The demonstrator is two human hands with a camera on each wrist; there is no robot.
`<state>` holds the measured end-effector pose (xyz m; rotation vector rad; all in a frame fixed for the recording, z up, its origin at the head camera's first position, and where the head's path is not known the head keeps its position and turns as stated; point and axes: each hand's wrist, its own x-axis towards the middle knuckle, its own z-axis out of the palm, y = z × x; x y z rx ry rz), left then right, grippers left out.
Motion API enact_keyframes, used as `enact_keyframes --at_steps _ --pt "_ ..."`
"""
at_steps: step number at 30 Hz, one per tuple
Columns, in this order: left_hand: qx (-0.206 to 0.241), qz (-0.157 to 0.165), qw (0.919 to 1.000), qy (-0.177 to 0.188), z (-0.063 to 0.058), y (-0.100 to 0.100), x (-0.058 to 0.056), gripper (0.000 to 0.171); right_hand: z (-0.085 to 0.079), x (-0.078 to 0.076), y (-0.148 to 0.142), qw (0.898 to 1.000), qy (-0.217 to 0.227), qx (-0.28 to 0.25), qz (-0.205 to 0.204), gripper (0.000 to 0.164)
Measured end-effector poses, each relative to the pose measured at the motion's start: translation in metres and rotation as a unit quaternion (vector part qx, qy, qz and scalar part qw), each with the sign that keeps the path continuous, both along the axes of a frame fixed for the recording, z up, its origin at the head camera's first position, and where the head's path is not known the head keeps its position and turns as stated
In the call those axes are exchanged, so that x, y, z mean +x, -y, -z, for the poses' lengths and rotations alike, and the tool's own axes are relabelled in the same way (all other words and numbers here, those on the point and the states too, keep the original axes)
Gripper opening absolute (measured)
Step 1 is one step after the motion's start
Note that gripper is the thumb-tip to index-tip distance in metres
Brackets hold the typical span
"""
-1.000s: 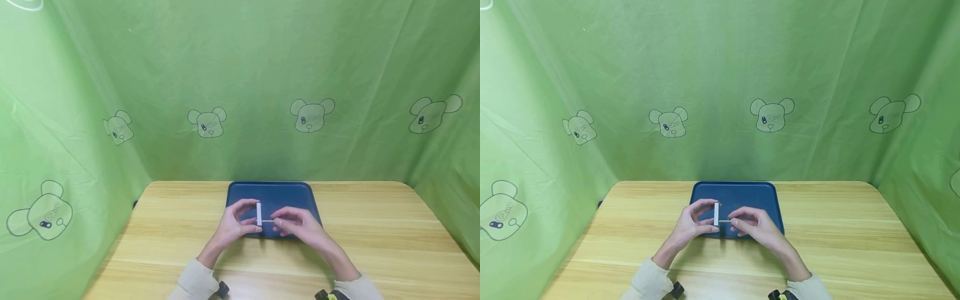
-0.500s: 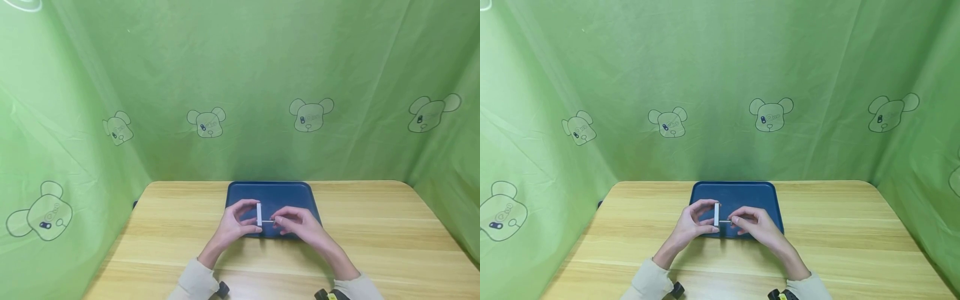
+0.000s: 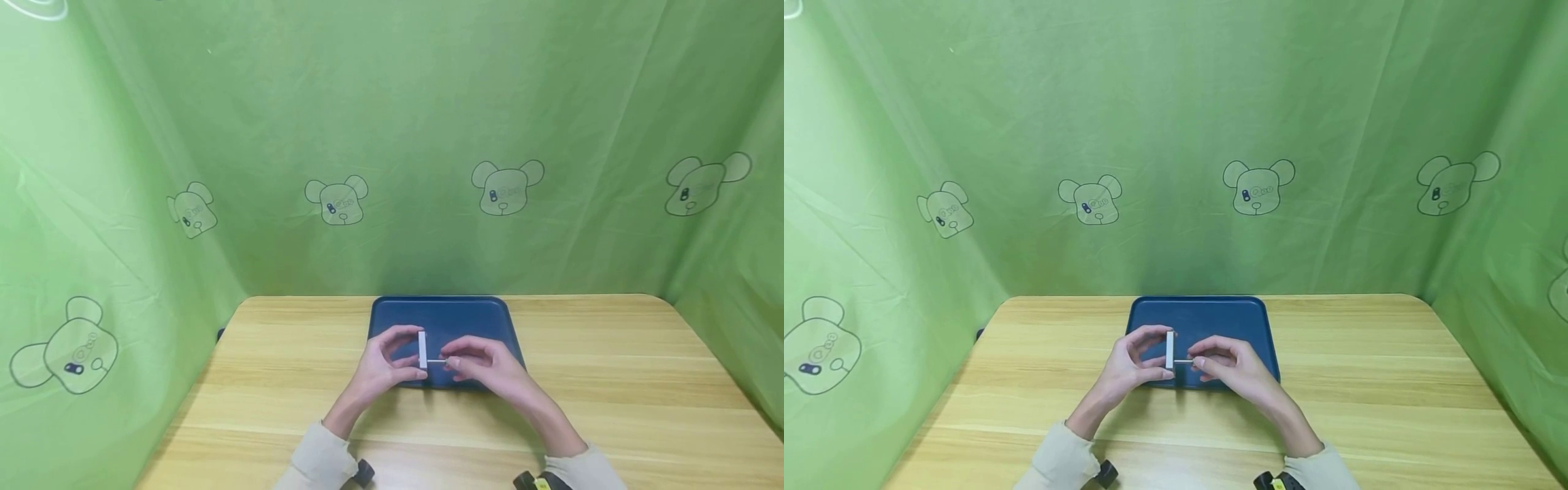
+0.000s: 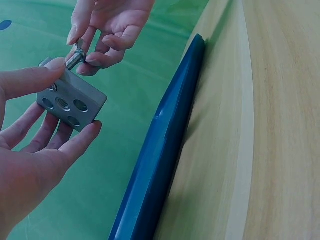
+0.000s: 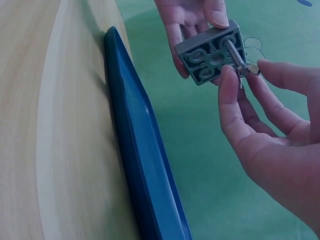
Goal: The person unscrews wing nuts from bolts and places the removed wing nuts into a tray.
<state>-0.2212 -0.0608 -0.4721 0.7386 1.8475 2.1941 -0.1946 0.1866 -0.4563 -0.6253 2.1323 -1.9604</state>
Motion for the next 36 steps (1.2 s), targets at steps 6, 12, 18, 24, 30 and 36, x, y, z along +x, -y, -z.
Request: enact_keyframes --at_steps 6,12,18,24,30,36 --pt "0.003 0.002 1.0 -0.002 -0.0003 -0.0004 0.0001 0.068 0.0014 -0.0001 -0.0012 1.0 0.011 -0.008 -0.004 0.035" --pt "0.004 0.003 1.0 -0.001 -0.0003 -0.0004 0.0001 0.068 0.0021 -0.0001 -0.0015 1.0 0.021 -0.016 -0.006 0.036" --pt "0.005 0.001 1.0 -0.002 -0.001 -0.0002 0.0007 0.068 0.0021 -0.0002 -0.0018 0.999 0.022 -0.024 -0.013 0.038" --pt "0.008 0.003 1.0 -0.003 -0.0012 0.0 0.0005 0.068 0.0026 -0.001 -0.0022 1.0 0.012 -0.011 -0.009 0.036" --pt "0.006 0.001 1.0 -0.004 -0.0013 0.0006 0.0005 0.069 0.0028 -0.0012 -0.0019 1.0 0.01 -0.002 -0.007 0.034" --pt "0.001 -0.002 1.0 -0.005 -0.0012 0.0008 0.0002 0.069 0.0034 -0.0014 -0.0011 1.0 0.011 -0.002 -0.002 0.032"
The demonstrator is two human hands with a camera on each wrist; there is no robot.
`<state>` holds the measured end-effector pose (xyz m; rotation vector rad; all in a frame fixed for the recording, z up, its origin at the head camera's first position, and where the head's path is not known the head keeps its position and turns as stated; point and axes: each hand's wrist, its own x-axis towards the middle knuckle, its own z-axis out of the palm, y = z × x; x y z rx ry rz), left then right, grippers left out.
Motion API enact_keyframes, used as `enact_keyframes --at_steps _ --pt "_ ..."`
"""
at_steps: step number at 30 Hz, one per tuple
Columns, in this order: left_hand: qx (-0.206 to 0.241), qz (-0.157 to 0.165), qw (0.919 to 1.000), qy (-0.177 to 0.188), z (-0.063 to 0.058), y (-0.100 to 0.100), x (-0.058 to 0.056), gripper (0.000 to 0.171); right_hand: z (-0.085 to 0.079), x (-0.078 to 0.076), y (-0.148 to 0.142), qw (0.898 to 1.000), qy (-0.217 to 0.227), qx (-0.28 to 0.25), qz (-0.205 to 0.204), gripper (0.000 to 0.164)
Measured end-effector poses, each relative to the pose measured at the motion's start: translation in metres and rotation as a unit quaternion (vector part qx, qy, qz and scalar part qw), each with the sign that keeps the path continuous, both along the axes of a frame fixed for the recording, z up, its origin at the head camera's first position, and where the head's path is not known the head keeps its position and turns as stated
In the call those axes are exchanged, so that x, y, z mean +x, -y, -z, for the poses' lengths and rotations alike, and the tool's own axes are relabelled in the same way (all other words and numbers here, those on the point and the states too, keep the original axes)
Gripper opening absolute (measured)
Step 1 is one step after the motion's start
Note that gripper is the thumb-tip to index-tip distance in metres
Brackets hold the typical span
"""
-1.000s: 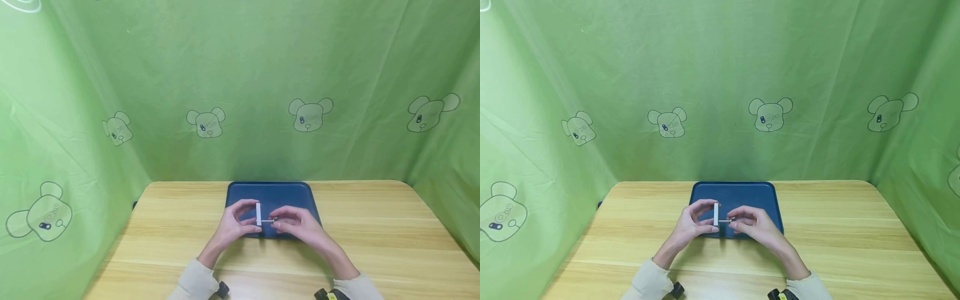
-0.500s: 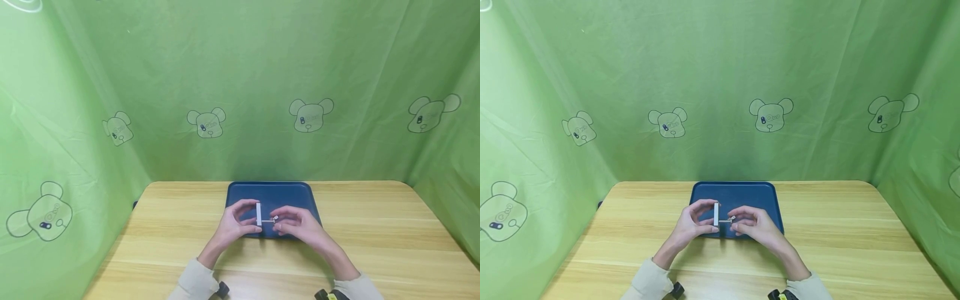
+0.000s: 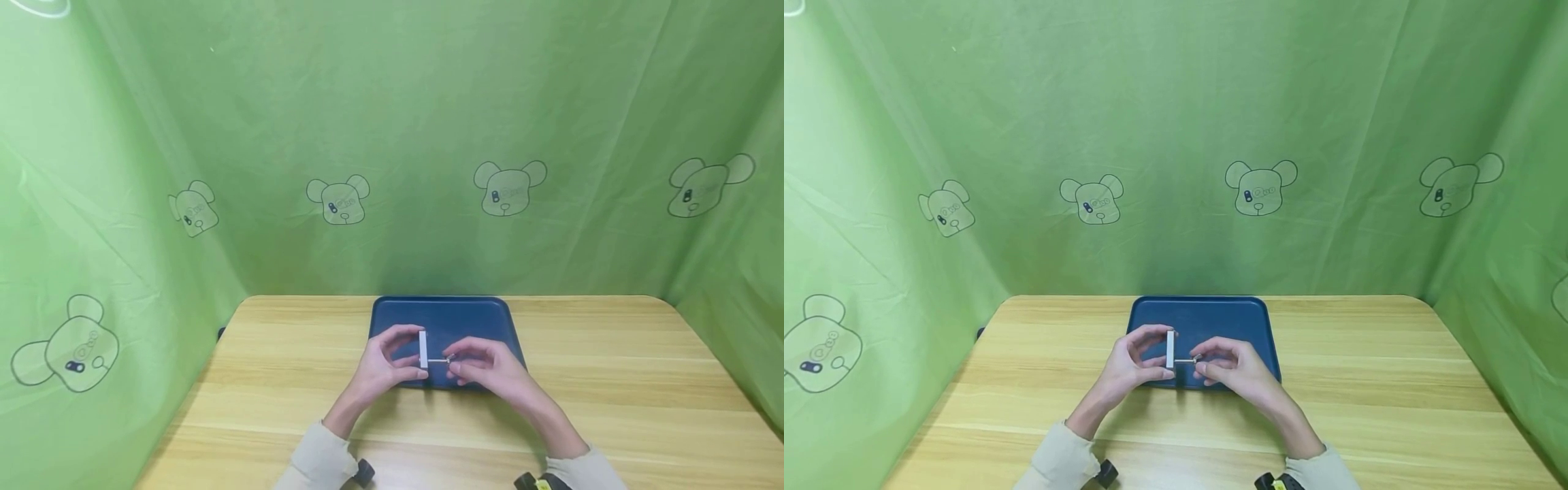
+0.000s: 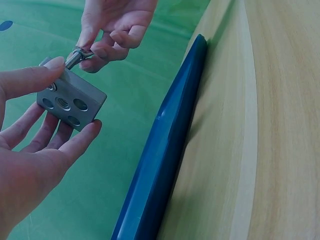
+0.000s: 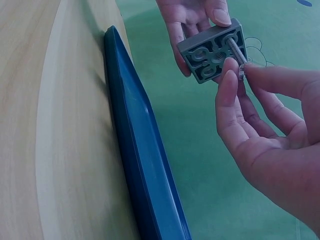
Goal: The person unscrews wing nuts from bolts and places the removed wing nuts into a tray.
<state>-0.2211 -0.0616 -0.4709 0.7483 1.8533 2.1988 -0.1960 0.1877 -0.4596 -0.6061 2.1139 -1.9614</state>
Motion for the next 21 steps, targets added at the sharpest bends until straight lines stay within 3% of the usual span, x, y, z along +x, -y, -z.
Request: enact_keyframes --at_steps 21 --pt "-0.005 -0.003 1.0 -0.002 -0.0006 0.0002 -0.0005 0.069 -0.0005 0.0002 -0.0009 1.0 0.009 -0.011 0.019 0.032"
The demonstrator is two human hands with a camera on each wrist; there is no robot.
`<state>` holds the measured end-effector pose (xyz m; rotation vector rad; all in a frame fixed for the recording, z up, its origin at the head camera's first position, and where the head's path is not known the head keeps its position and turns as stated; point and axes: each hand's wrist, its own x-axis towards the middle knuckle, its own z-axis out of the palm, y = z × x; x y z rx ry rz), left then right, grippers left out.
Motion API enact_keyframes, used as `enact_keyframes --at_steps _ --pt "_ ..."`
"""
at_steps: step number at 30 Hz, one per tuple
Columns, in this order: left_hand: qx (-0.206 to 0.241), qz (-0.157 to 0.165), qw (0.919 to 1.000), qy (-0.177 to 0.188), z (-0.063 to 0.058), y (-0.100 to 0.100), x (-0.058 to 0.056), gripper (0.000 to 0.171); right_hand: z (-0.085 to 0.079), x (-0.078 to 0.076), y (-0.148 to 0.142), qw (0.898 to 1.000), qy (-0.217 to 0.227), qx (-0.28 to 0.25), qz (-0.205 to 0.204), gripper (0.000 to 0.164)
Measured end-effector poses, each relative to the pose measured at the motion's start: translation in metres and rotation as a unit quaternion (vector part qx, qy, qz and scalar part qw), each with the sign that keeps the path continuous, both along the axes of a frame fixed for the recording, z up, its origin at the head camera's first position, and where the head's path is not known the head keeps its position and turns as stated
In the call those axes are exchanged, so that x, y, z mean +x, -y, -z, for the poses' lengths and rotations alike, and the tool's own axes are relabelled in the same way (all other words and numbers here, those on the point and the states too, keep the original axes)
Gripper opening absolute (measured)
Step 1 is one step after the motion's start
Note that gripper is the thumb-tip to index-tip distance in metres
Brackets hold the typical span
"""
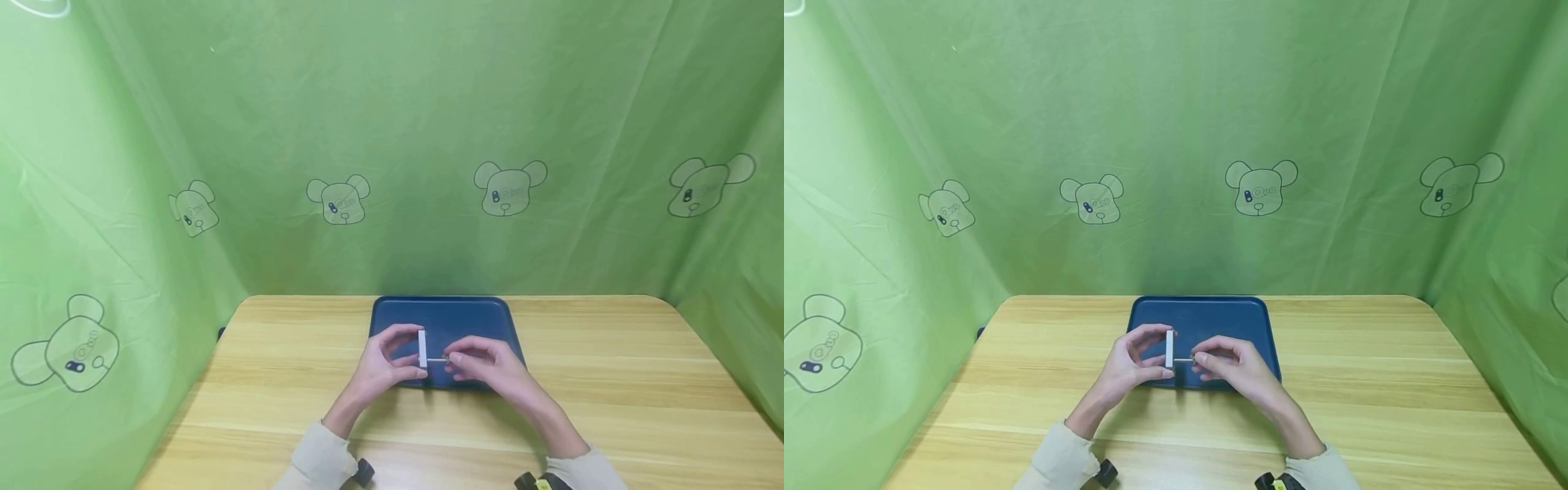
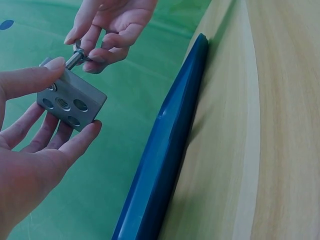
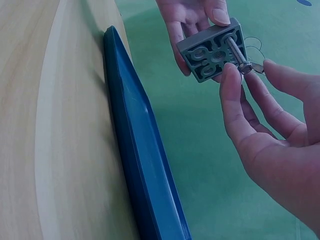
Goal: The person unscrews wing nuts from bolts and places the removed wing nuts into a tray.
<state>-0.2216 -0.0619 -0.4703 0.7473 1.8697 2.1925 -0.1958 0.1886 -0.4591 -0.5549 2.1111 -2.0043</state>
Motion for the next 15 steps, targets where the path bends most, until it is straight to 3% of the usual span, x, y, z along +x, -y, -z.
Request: enact_keyframes --at_steps 15 --pt "0.001 -0.002 1.0 -0.001 0.0008 0.0012 -0.0011 0.068 -0.002 -0.0001 -0.0008 0.999 0.041 -0.001 -0.01 0.039"
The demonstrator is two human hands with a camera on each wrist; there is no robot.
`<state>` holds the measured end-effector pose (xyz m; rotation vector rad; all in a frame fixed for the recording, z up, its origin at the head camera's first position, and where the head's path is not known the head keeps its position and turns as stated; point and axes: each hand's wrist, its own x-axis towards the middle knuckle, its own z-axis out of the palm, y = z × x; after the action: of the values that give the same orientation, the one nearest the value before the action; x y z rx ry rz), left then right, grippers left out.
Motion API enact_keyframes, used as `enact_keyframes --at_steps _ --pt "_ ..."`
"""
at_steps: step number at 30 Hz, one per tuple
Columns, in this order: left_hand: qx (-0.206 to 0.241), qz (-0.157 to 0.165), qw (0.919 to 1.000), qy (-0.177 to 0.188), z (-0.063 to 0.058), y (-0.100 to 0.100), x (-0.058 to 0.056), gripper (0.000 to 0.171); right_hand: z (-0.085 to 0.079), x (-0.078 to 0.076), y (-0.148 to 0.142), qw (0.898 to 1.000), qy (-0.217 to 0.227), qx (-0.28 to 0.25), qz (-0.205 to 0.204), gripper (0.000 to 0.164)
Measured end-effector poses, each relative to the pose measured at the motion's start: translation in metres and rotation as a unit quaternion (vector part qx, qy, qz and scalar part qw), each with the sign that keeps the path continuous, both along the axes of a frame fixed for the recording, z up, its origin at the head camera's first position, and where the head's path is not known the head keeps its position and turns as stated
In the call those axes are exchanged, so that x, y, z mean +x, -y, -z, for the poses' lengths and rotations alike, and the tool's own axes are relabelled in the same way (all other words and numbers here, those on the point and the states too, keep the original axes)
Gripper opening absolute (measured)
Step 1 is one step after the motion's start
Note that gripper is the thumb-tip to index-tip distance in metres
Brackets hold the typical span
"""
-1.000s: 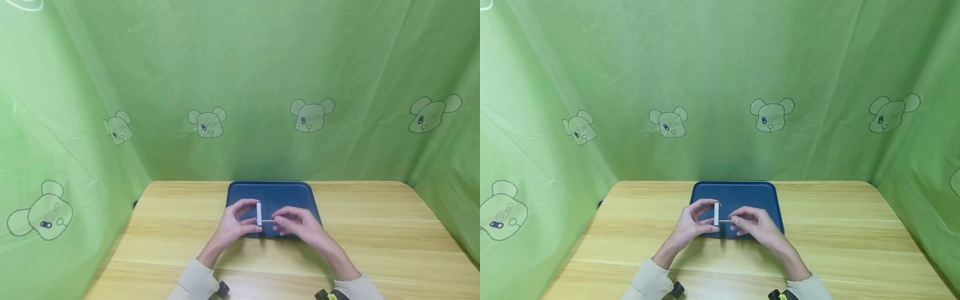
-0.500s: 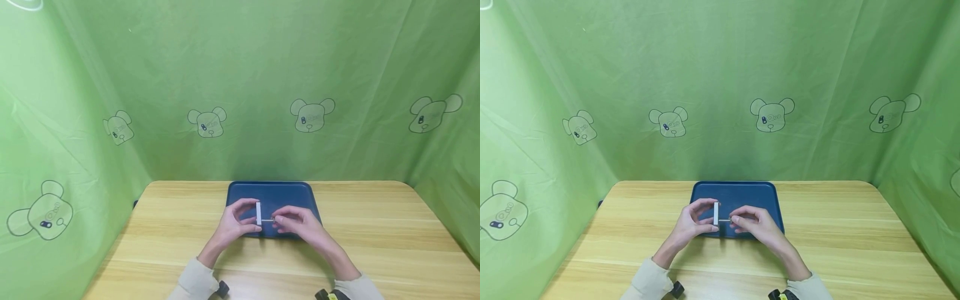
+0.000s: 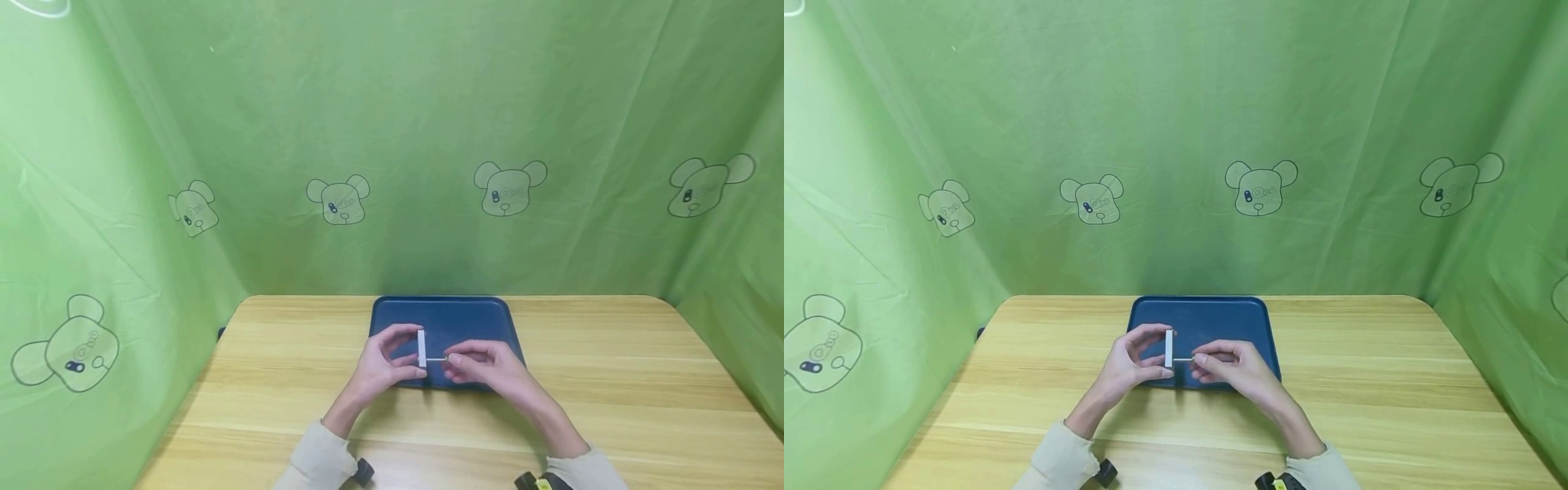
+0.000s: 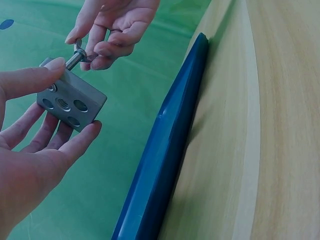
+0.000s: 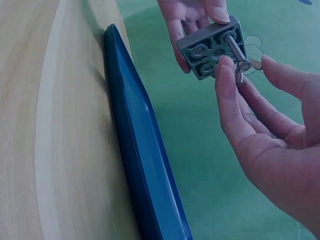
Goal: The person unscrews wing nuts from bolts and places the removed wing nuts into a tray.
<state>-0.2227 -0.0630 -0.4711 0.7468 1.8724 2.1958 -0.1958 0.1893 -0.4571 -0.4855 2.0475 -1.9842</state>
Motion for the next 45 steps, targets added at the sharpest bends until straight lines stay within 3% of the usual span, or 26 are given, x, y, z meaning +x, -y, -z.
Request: enact_keyframes --at_steps 31,45 --pt "0.007 0.008 0.9999 0.01 0.0005 -0.0022 0.001 0.068 -0.0007 0.0012 -0.0015 1.0 0.017 -0.018 -0.007 0.05" --pt "0.004 0.005 1.0 0.006 0.0 -0.0021 0.0013 0.068 0.0005 0.0008 0.0015 1.0 0.002 -0.006 -0.007 0.043"
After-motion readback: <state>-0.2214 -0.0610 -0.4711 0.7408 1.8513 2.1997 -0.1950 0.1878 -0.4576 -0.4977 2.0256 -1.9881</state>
